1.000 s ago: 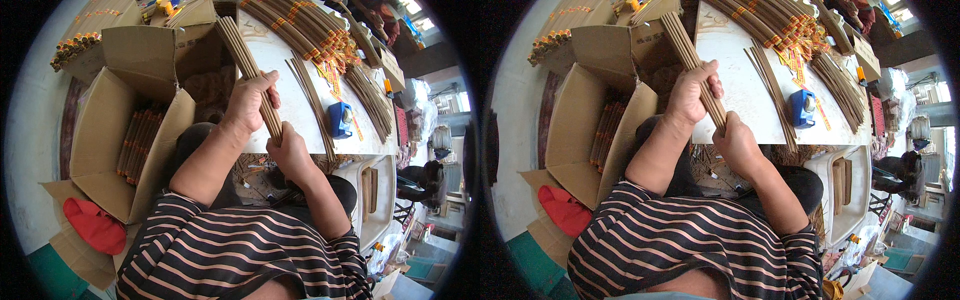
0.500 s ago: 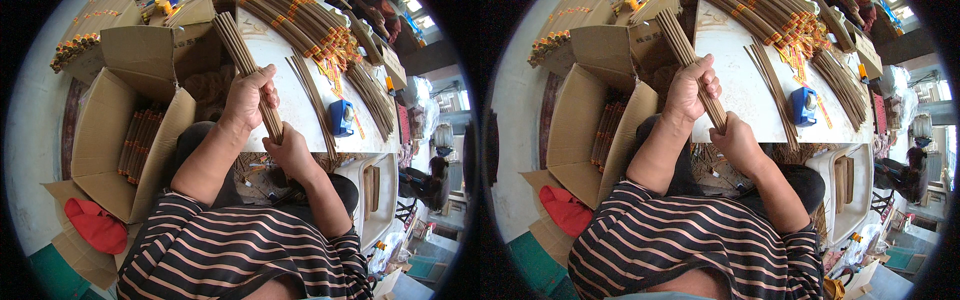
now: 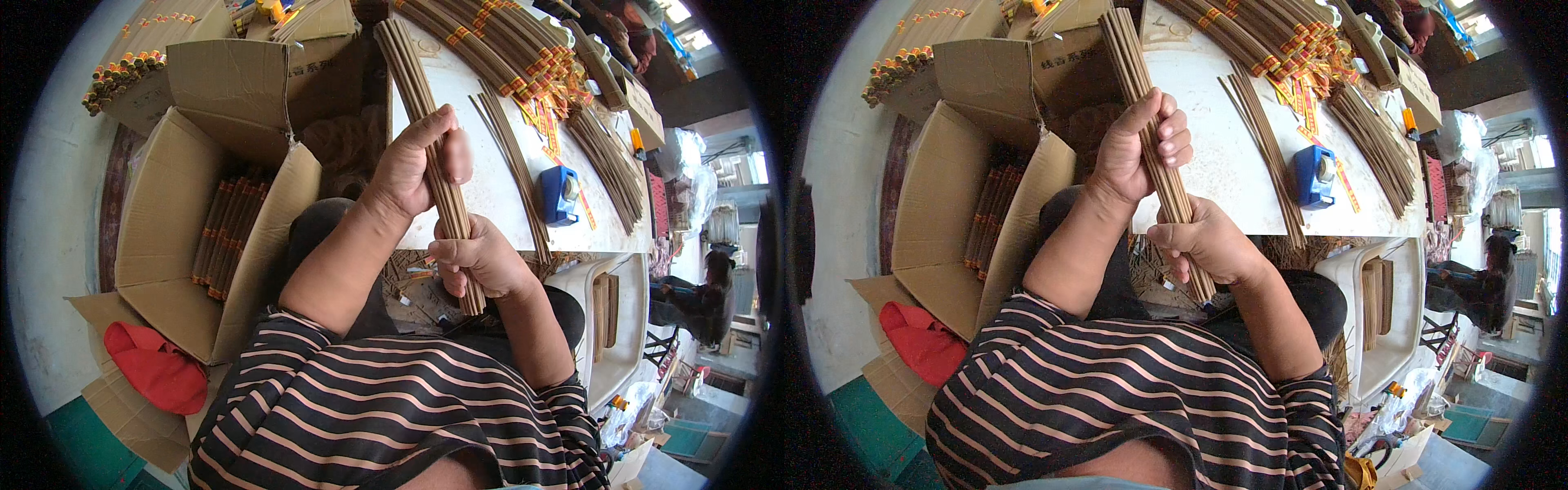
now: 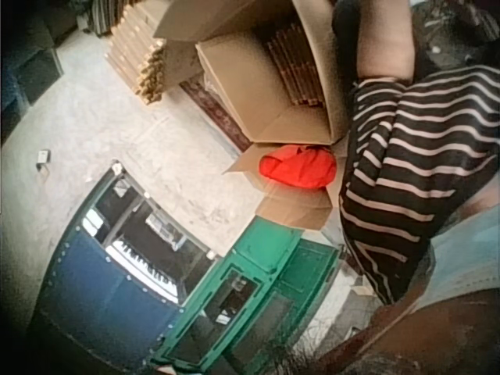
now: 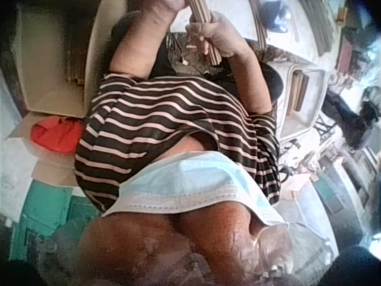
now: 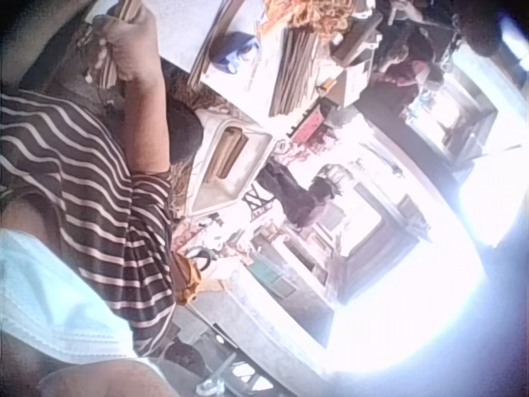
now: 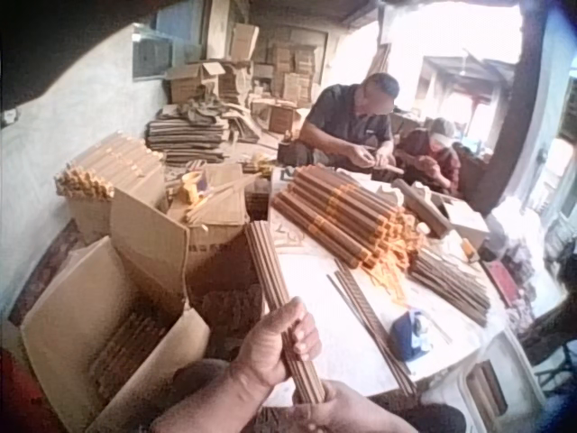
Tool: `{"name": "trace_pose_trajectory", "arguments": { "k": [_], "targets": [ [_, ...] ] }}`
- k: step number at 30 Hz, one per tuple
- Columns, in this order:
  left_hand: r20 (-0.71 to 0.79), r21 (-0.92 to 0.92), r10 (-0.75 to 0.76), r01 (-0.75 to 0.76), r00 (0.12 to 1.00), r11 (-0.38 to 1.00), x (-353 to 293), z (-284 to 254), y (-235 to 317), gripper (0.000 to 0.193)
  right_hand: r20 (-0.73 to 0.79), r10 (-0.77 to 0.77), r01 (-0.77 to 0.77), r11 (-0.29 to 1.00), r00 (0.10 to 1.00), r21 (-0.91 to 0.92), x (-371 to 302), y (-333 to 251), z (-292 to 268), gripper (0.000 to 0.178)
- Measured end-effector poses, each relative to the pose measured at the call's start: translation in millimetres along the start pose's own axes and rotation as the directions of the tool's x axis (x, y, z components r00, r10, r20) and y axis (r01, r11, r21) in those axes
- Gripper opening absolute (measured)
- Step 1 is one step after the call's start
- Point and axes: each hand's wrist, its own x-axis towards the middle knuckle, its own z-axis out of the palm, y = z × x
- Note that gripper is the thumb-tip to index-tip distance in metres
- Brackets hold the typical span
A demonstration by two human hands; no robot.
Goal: The person gathers thin wooden sticks from a table, aligns them into bundles, and secures each bundle with a small paper wrapper. The person then places the completed bundles into a cardboard box. The process is repeated continuously.
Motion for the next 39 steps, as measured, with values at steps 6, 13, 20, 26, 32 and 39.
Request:
{"name": "trace_pose_trajectory", "arguments": {
  "k": [6, 13, 20, 26, 32, 39],
  "targets": [
    [-0.183, 0.079, 0.052, -0.038, 0.982, 0.996, -2, 4, 2, 0.027, -0.082, -0.168, 0.14, 0.953, 0.982, -0.269, 4, 0, -1, 0.023],
    [-0.278, 0.264, 0.247, -0.173, 0.928, 0.949, -1, 7, 6, 0.036, -0.14, -0.783, 0.08, 0.235, 0.606, -0.969, 0, 4, 9, 0.034],
    [-0.331, 0.295, 0.312, -0.217, 0.89, 0.931, -1, 10, 1, 0.032, -0.146, -0.798, -0.015, 0.169, 0.585, -0.986, 4, 4, 16, 0.023],
    [-0.357, 0.35, 0.356, -0.23, 0.863, 0.908, -1, 11, -2, 0.03, -0.244, -0.717, -0.106, 0.232, 0.652, -0.967, 6, 0, 18, 0.023],
    [-0.348, 0.373, 0.392, -0.258, 0.852, 0.891, -1, 9, -3, 0.029, -0.257, -0.678, -0.074, 0.287, 0.689, -0.955, 6, -4, 18, 0.021],
    [-0.38, 0.374, 0.367, -0.222, 0.849, 0.901, -1, 9, -2, 0.03, -0.318, -0.522, -0.099, 0.403, 0.792, -0.91, 5, -16, 13, 0.02]
  ]
}}
